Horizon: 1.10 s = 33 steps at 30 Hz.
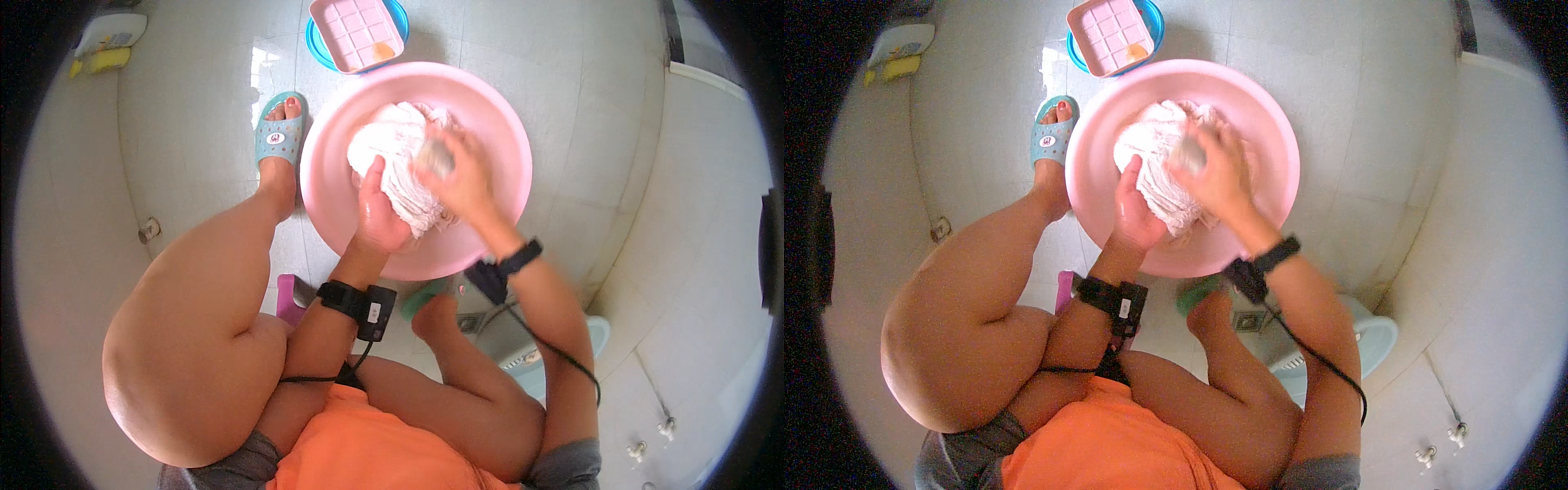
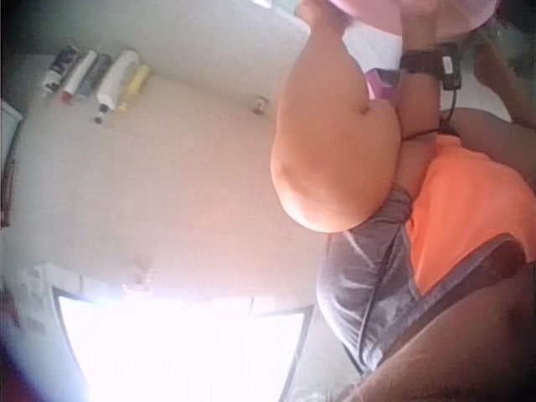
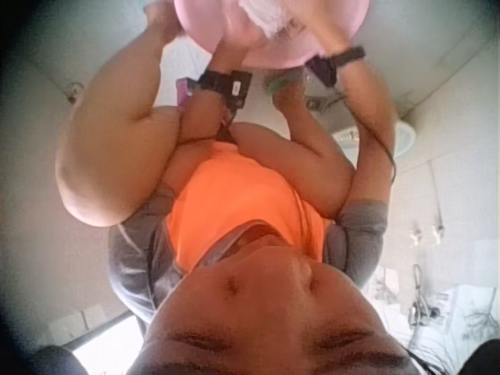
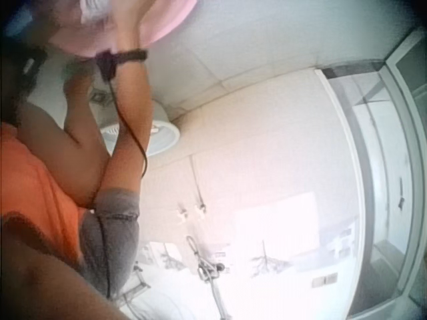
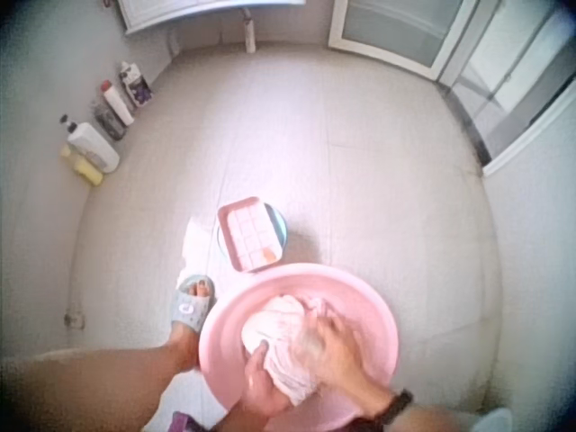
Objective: The person rubs a bar of soap onto a piece of pink fabric in a basin of water and scrubs it by hand.
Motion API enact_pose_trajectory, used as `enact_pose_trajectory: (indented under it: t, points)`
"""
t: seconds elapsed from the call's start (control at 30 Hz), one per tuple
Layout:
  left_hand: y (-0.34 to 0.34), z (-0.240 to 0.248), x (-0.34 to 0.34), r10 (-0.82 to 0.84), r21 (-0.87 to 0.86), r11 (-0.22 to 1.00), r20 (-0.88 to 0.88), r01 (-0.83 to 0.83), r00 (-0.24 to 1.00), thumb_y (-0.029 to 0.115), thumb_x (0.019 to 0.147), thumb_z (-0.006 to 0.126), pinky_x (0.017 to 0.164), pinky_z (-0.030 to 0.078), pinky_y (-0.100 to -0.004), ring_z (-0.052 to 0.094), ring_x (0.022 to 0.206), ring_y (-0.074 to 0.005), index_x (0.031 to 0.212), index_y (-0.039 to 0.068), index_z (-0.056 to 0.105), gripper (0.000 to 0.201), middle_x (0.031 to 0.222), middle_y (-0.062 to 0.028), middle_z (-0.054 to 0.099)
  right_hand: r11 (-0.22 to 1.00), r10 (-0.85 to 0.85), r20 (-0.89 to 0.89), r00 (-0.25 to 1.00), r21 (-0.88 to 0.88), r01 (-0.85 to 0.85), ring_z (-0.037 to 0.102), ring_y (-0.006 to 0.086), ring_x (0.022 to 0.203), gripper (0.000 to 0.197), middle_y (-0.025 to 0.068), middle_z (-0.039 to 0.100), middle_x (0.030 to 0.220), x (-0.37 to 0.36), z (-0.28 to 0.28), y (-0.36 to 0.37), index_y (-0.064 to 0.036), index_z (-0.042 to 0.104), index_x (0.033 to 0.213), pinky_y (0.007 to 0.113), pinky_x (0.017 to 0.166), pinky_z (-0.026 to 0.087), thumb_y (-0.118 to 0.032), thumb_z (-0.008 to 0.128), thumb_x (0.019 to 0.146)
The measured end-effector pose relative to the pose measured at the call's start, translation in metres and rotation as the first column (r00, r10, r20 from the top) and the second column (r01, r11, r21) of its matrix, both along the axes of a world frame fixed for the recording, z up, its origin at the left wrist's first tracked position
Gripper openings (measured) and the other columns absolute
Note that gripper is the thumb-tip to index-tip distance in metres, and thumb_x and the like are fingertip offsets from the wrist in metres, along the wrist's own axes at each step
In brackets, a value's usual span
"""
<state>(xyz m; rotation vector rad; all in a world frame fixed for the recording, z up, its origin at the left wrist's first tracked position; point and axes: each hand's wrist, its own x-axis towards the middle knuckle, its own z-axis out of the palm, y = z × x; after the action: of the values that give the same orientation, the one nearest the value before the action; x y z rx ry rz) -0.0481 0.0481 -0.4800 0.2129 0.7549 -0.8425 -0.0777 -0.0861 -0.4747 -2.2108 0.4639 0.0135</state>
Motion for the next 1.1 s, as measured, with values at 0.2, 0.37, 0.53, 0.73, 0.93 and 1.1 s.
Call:
enact_pose_trajectory:
  t: [0.2,0.37,0.53,0.73,0.93,1.1]
  points:
    - [0.033,-0.025,-0.008,0.009,-0.071,0.997,0.153,0.002,0.988,0.048,0.099,0.032,0.103,0.042,-0.0436,0.052,0.121,-0.0291,0.140,0.007,0.041,0.058,0.134,-0.0138,0.051,0.976,0.218,0.120,0.968,-0.053,-0.213,0.052,0.0355,0.109,0.049,0.0132,0.052,0.114,0.008,0.032,0.054,-0.0150,0.062,0.114,0.046,0.091,0.044,-0.021,0.079,0.068]
    - [0.008,-0.013,-0.017,-0.062,-0.004,0.998,-0.032,0.062,0.998,0.043,0.099,0.032,0.105,0.040,-0.0456,0.051,0.123,-0.0286,0.139,0.007,0.040,0.054,0.133,-0.0135,0.052,0.908,0.234,0.138,0.962,-0.386,-0.165,0.047,0.0379,0.112,0.051,0.0179,0.049,0.118,0.037,-0.015,0.004,-0.0162,0.061,0.118,0.046,0.093,0.042,-0.029,0.077,0.070]
    - [0.021,-0.015,0.012,-0.160,0.423,0.895,0.003,0.143,0.987,0.032,0.099,0.040,0.096,0.047,-0.0426,0.056,0.117,-0.0297,0.138,0.000,0.040,0.051,0.134,-0.0167,0.052,0.935,0.113,-0.060,0.992,-0.330,-0.126,0.046,0.0404,0.114,0.052,0.0211,0.046,0.123,-0.013,-0.015,-0.024,-0.0145,0.060,0.117,0.046,0.097,0.040,-0.027,0.079,0.071]
    - [0.024,-0.012,0.008,-0.895,0.983,0.077,-0.006,0.167,0.446,0.015,0.084,0.067,0.093,0.043,-0.0462,0.053,0.116,-0.0337,0.137,-0.007,0.036,0.065,0.132,-0.0268,0.048,0.968,0.037,-0.112,0.993,-0.241,-0.063,0.046,0.0391,0.114,0.051,0.0216,0.047,0.124,-0.045,-0.005,-0.013,-0.0117,0.059,0.115,0.044,0.096,0.041,-0.022,0.080,0.070]
    - [-0.010,0.023,0.002,-0.950,0.780,-0.016,0.183,-0.626,0.252,0.010,0.069,0.076,0.105,0.028,-0.0498,0.031,0.125,-0.0455,0.135,-0.008,0.030,0.082,0.134,-0.0294,0.034,0.973,-0.223,-0.070,0.972,-0.084,0.217,0.054,0.0331,0.106,0.047,0.0166,0.056,0.113,-0.037,-0.007,-0.040,-0.0080,0.059,0.110,0.040,0.091,0.044,-0.021,0.081,0.070]
    - [0.034,-0.043,-0.012,-0.986,0.897,-0.149,-0.105,-0.416,0.128,0.032,0.070,0.080,0.102,0.033,-0.0503,0.041,0.118,-0.0430,0.131,-0.007,0.041,0.082,0.124,-0.0255,0.047,0.916,-0.307,-0.127,0.943,0.230,0.329,0.058,0.0279,0.100,0.047,0.0143,0.058,0.108,-0.032,0.001,-0.028,-0.0060,0.059,0.109,0.036,0.088,0.046,-0.022,0.081,0.071]
